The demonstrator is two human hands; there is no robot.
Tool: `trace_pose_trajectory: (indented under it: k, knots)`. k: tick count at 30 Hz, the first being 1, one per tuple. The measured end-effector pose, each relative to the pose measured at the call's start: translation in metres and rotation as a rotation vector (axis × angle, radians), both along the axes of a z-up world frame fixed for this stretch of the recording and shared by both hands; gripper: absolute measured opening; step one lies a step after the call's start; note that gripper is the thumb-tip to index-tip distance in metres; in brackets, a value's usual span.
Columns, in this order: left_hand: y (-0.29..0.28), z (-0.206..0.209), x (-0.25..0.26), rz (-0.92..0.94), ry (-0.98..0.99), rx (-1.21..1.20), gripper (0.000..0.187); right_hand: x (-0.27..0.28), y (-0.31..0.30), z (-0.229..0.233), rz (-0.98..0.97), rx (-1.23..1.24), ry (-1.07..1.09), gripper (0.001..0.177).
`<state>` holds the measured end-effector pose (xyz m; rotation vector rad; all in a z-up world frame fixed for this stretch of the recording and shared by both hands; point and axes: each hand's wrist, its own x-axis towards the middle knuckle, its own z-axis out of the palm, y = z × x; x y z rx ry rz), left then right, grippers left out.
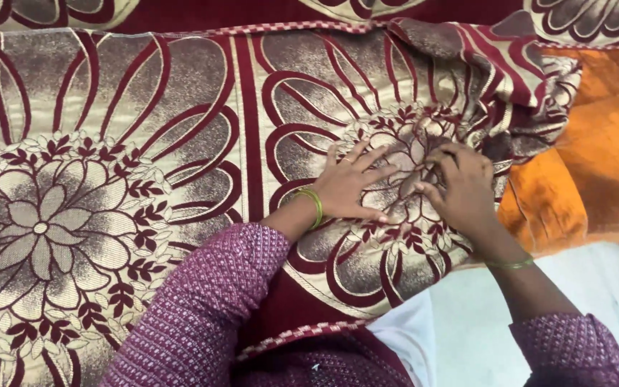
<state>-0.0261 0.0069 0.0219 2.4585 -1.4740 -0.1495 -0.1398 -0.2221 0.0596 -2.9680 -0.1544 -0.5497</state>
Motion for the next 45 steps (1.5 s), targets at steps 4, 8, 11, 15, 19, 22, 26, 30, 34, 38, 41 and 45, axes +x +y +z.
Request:
trace_pose_trajectory:
  k: [4,8,11,15,19,22,26,30,34,38,41,45]
  knots:
    - [-0.002,0.02,-0.006,0.053,0.06,0.086,0.095,-0.022,0.003,-0.005,-0.382,-0.151,-0.298,0.069]
    - [-0.016,0.005,-0.029,0.017,-0.095,-0.164,0.072,-0.023,0.002,-0.006,-0.51,0.5,-0.354,0.095]
    - [-0.034,0.007,-0.04,-0.05,-0.063,-0.016,0.072,-0.02,0.005,-0.004,-0.473,0.793,-0.295,0.073]
    - [-0.035,0.026,-0.05,0.004,-0.07,0.136,0.081,-0.017,-0.005,0.008,-0.335,1.115,-0.141,0.063]
    - [-0.048,0.036,-0.051,0.03,-0.027,0.131,0.074,0.002,-0.057,0.006,-0.357,1.675,-0.036,0.05]
    - [-0.05,0.029,-0.056,0.075,-0.076,0.08,0.074,0.011,-0.086,-0.014,-0.036,1.851,0.076,0.049]
    - [-0.051,0.019,-0.058,0.092,-0.179,-0.055,0.087,0.019,-0.097,-0.033,-0.043,2.14,0.265,0.041]
    - [-0.05,0.029,-0.061,0.02,-0.151,0.084,0.09,0.04,-0.098,-0.044,-0.088,2.102,0.228,0.037]
    - [-0.054,0.041,-0.064,0.026,-0.051,0.168,0.097,0.034,-0.118,-0.033,-0.407,1.585,0.185,0.023]
    - [-0.064,0.041,-0.066,0.062,-0.006,0.16,0.095,-0.032,-0.142,-0.006,-0.486,0.523,-0.259,0.021]
    - [-0.064,0.045,-0.068,0.072,-0.023,0.196,0.102,-0.061,-0.131,-0.001,-0.76,0.259,-0.268,0.03]
    - [-0.057,0.049,-0.072,0.057,-0.026,0.164,0.111,-0.075,-0.08,0.018,-0.882,0.032,-0.389,0.031]
